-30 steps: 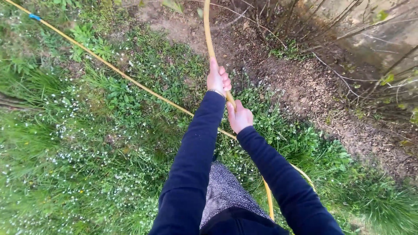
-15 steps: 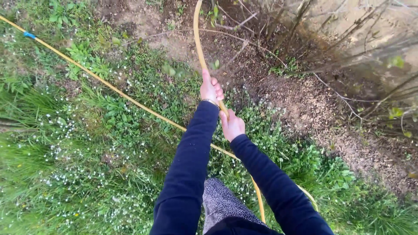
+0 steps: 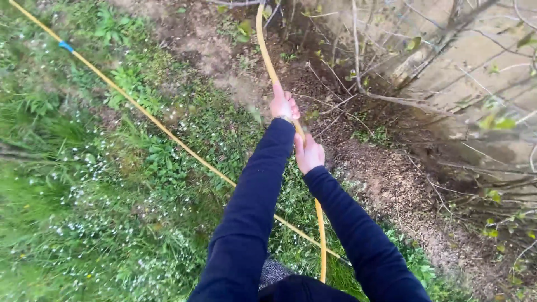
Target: The person pulls a yellow garden hose by hand across an outdoor grassy area containing saplings and a wire fence.
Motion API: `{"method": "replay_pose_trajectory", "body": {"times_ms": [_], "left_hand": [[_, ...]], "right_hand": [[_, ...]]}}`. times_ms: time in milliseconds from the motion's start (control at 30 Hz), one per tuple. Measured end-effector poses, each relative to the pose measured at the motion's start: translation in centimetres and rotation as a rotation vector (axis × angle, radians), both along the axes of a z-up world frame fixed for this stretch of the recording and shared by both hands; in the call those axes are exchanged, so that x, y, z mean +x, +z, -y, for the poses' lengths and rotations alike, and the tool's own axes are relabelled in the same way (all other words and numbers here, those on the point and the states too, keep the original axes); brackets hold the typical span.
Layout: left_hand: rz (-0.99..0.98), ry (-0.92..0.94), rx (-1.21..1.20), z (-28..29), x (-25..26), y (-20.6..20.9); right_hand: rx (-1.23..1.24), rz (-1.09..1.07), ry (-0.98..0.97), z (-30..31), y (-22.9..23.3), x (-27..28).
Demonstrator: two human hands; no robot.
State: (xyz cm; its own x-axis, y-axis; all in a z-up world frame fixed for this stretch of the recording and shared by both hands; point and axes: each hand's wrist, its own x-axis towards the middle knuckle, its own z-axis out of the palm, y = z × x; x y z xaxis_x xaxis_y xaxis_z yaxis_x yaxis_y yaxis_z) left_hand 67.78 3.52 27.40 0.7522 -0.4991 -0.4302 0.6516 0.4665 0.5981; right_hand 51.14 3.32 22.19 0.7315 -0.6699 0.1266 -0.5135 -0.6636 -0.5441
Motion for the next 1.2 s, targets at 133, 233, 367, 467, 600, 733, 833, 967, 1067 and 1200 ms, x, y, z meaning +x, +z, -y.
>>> {"method": "replay_pose_trajectory", "body": {"times_ms": [133,233,367,467,600,733,833,967,1067,1200], "left_hand": [[-0.015,0.027,0.044,-1.1,0.7,4.3],[-0.043,0.049,0.078,-1.0,0.1,7.1],[-0.067,0.022,0.101,0.8,0.0,8.1],[-0.071,-0.005,0.100,1.4,1.0,6.9],[-0.044,-0.054,0.116,-0.7,3.3,6.6],[-0.048,-0.100,0.110,-3.5,7.0,5.4],[-0.032,-0.128,0.069,-6.4,9.9,4.9],[-0.013,-0.108,0.104,-11.7,14.8,4.4],[0.029,-0.133,0.122,-15.6,20.0,2.4],[0.085,-0.095,0.196,-20.8,23.5,4.3]], "right_hand": [[0.032,0.004,-0.001,-1.1,3.9,0.8],[0.070,0.007,-0.047,-1.3,6.0,0.6],[0.063,0.003,-0.082,-1.9,9.6,-0.1],[0.034,-0.040,-0.103,-1.3,8.4,0.6],[-0.043,-0.077,-0.150,-3.1,6.2,3.4],[-0.025,-0.051,-0.134,-6.5,5.9,6.7],[-0.009,-0.044,-0.136,-9.1,5.2,9.6],[-0.051,-0.093,-0.114,-13.0,3.8,14.6],[-0.068,-0.068,-0.089,-17.4,3.3,18.9],[0.063,0.020,-0.049,-23.0,5.5,23.4]]}}
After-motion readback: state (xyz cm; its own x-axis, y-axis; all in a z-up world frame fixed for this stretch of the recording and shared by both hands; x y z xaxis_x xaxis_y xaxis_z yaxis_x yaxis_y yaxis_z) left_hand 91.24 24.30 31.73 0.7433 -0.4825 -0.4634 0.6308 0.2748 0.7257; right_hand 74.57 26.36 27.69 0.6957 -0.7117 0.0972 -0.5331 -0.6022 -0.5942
